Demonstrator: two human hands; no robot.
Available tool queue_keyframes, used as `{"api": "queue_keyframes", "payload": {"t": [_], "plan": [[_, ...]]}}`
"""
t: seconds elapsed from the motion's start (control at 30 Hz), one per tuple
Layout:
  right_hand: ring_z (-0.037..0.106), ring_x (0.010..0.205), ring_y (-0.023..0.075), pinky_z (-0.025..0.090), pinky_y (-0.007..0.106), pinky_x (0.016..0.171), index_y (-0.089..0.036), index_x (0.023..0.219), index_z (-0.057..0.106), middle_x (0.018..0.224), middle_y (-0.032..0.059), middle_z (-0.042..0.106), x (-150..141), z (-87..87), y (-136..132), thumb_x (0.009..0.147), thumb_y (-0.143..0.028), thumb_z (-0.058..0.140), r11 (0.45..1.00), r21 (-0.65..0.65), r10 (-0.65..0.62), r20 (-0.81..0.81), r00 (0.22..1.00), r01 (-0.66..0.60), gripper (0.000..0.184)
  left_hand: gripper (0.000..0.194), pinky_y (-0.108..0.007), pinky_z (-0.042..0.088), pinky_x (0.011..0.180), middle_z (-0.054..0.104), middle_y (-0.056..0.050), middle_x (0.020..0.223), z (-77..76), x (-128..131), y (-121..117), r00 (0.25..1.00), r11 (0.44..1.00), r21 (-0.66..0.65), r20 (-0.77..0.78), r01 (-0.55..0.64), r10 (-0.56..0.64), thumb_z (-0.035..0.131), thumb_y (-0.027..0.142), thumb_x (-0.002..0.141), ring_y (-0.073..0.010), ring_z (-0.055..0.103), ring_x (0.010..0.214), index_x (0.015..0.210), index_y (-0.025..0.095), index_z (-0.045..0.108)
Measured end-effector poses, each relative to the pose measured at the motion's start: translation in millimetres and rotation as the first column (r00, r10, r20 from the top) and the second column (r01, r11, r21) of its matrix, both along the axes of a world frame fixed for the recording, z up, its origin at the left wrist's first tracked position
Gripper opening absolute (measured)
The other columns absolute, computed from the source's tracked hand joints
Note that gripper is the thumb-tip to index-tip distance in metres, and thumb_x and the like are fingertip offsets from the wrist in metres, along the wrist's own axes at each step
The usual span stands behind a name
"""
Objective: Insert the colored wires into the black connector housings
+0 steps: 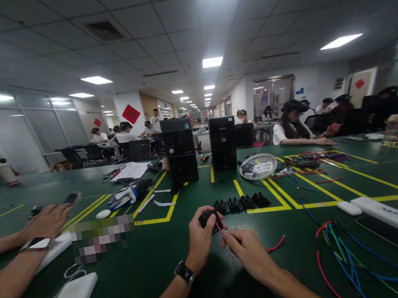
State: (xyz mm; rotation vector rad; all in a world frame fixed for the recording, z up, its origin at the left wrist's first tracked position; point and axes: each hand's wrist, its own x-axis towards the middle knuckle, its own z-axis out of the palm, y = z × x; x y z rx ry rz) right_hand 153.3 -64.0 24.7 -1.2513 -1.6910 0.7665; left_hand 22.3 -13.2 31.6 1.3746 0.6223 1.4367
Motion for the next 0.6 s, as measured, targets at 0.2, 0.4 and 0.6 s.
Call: {"api": "queue_keyframes", "payload": {"t": [0.2,0.4,0.6], "plan": [[0.043,0.052,0.0115,0.027,0.023,0.052,-0.016,0.064,0.06,0.054,-0.0025,0.049,-6,5.0,-7,0.091,-0.042,0.041,0.995,0.094,-0.029,0.03,0.999,0.026,0.042,0.018,-0.03,0.051,0.061,0.065,-0.006,0.088,10.9,-1,-5,1.0,0.999,0.041,0.014,0.017,-0.017,0.056,0.031,0.083,-0.0172,0.064,0.066,0.095,0.017,0.054],[0.047,0.056,0.0128,0.029,0.023,0.053,-0.016,0.061,0.054,0.056,-0.0009,0.051,-9,-4.0,-1,0.091,-0.043,0.04,0.995,0.076,-0.066,0.011,0.998,0.065,0.043,0.021,-0.03,0.051,0.059,0.065,-0.007,0.085,13.4,5,-11,0.994,0.999,-0.017,0.102,0.044,-0.042,0.057,0.033,0.081,-0.0177,0.063,0.065,0.096,0.017,0.054],[0.045,0.053,0.0121,0.028,0.024,0.052,-0.016,0.064,0.057,0.055,-0.0017,0.049,-7,-6.1,1,0.092,-0.041,0.04,0.997,0.073,-0.035,-0.002,0.999,0.035,0.041,0.038,-0.029,0.051,0.058,0.067,-0.007,0.089,13.2,3,-10,0.994,0.994,-0.069,0.084,0.08,-0.074,0.061,0.034,0.079,-0.0179,0.064,0.067,0.112,0.019,0.05]]}}
